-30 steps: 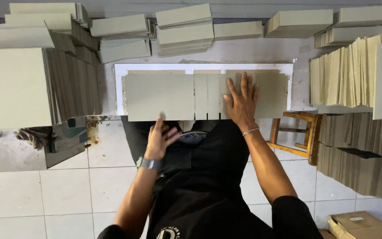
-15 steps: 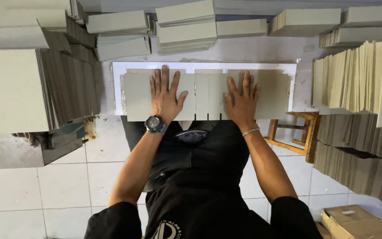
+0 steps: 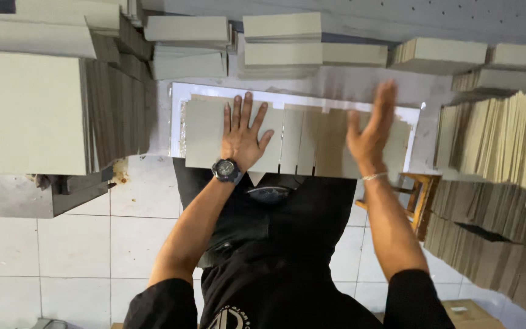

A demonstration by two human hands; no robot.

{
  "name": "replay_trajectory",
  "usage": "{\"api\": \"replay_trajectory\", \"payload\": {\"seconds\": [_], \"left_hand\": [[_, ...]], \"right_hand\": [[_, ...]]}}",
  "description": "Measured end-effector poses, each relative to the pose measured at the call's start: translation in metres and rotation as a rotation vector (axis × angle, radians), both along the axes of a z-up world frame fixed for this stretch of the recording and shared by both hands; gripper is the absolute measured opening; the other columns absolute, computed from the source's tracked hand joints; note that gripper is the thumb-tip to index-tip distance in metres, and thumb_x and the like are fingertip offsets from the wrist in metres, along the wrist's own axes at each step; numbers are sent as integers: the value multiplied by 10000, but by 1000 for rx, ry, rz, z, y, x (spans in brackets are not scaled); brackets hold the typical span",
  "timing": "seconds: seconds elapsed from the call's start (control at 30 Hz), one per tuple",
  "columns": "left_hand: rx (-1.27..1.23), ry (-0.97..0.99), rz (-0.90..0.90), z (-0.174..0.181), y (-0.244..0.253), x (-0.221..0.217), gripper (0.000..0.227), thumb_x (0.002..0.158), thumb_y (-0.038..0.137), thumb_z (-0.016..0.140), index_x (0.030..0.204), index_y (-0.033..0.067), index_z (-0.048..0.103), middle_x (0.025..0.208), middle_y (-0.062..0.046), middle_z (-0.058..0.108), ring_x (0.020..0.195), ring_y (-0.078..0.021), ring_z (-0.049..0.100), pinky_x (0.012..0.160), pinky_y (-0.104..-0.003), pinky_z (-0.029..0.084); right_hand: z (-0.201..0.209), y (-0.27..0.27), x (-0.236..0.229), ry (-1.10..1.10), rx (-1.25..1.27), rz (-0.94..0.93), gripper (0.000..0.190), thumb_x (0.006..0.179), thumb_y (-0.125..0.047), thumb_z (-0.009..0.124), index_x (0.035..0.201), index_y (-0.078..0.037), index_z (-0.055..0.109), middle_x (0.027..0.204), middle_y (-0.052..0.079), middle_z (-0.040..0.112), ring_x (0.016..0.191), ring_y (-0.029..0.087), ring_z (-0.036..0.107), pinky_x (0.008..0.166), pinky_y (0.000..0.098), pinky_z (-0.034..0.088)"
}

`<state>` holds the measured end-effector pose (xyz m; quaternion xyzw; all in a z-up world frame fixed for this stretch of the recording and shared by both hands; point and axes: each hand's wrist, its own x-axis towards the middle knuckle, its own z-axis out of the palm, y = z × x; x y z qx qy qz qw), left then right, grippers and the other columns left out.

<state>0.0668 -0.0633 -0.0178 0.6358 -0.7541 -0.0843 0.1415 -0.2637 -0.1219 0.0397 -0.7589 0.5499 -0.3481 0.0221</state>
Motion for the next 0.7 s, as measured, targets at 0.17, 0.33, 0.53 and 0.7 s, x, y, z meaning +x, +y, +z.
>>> {"api": "replay_trajectory", "payload": {"seconds": [0.17,0.33,0.53,0.7], "left_hand": [[-184,14,-12,12,1,5,708,1152,558,545,1732,197,362,1799,-202,214,1674,-442,239,1377,-641,227],[-129,46,16,18,-2,4,699,1103,553,567,1696,206,435,1795,-163,283,1656,-421,306,1361,-624,224],[-50,3,6,22,-6,5,726,1118,571,501,1733,221,341,1814,-153,241,1676,-411,236,1373,-603,177],[10,-76,16,20,-3,4,793,1138,617,413,1766,181,203,1839,-124,160,1699,-372,176,1391,-579,133]], "right_hand": [[54,-132,30,16,-51,21,729,1237,-441,572,1726,-28,223,1782,194,304,1671,447,306,1409,601,290],[16,-258,67,236,149,144,838,1180,-267,733,1749,-48,158,1815,193,244,1662,502,212,1370,620,254],[-14,-314,114,567,369,210,924,1185,-407,655,1744,-91,-9,1842,191,219,1661,463,107,1321,631,193],[-11,-318,109,728,598,113,797,1143,-625,222,1756,-243,-115,1884,42,56,1710,346,-66,1271,640,-211]]}}
